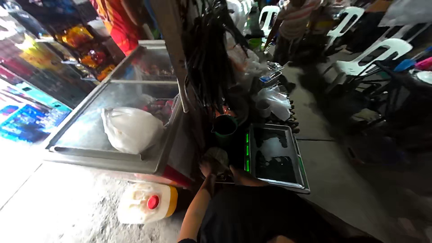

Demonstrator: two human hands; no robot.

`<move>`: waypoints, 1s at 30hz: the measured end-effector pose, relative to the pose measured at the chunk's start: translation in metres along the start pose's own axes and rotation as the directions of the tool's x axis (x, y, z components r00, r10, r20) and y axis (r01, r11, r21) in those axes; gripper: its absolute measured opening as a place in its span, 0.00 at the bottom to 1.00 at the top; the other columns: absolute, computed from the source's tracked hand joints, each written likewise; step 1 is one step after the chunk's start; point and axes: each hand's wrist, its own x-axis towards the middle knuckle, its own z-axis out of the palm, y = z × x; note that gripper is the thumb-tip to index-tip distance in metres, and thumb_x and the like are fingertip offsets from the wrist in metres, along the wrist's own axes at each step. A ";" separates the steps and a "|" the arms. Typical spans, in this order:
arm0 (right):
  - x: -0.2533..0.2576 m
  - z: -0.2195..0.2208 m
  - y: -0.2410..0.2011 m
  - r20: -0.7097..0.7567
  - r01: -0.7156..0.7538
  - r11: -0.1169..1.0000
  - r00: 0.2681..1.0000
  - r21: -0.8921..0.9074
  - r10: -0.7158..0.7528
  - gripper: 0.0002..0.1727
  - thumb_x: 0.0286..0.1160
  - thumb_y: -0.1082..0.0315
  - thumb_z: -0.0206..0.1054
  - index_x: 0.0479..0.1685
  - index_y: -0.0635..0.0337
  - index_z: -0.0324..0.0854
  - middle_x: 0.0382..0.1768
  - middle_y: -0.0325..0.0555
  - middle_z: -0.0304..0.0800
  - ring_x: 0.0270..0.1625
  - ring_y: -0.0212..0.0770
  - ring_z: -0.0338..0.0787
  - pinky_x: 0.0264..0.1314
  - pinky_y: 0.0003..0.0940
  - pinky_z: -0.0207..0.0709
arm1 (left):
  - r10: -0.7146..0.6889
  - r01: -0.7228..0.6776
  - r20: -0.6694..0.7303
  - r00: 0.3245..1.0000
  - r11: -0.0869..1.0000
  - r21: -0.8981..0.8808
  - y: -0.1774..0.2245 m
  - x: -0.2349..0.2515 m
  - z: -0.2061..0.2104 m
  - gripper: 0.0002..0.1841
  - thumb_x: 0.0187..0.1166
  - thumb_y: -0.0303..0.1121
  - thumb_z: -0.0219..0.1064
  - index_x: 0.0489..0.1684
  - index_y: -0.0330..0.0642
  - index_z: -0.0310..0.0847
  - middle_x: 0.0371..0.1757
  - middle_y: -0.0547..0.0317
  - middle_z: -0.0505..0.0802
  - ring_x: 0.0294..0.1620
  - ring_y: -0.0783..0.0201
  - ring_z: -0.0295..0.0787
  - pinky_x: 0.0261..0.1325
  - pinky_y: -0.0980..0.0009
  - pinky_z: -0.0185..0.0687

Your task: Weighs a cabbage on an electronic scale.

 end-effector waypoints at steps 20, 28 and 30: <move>0.018 0.010 0.014 -0.017 0.123 0.989 0.992 0.084 -0.122 0.30 0.87 0.55 0.62 0.83 0.61 0.66 0.65 0.67 0.86 0.68 0.66 0.88 0.69 0.70 0.78 | 0.017 -0.015 -0.021 1.000 0.995 0.102 -0.008 0.001 0.010 0.38 0.81 0.50 0.68 0.86 0.34 0.64 0.82 0.28 0.72 0.77 0.34 0.76 0.71 0.46 0.81; -0.014 -0.009 -0.004 -0.041 0.144 0.988 0.989 0.056 -0.142 0.29 0.89 0.56 0.59 0.83 0.63 0.65 0.62 0.67 0.88 0.63 0.65 0.90 0.65 0.67 0.82 | 0.023 -0.031 0.053 0.998 0.986 0.165 0.005 -0.006 -0.009 0.40 0.79 0.51 0.69 0.86 0.36 0.63 0.83 0.31 0.73 0.77 0.37 0.77 0.71 0.47 0.81; -0.023 -0.020 -0.016 0.046 0.070 0.996 0.996 0.060 -0.073 0.31 0.90 0.57 0.58 0.86 0.61 0.59 0.65 0.65 0.86 0.67 0.64 0.88 0.69 0.65 0.80 | 0.010 -0.028 0.093 0.996 0.981 0.192 0.008 -0.009 -0.015 0.39 0.80 0.50 0.68 0.86 0.35 0.63 0.82 0.31 0.73 0.78 0.37 0.76 0.72 0.47 0.81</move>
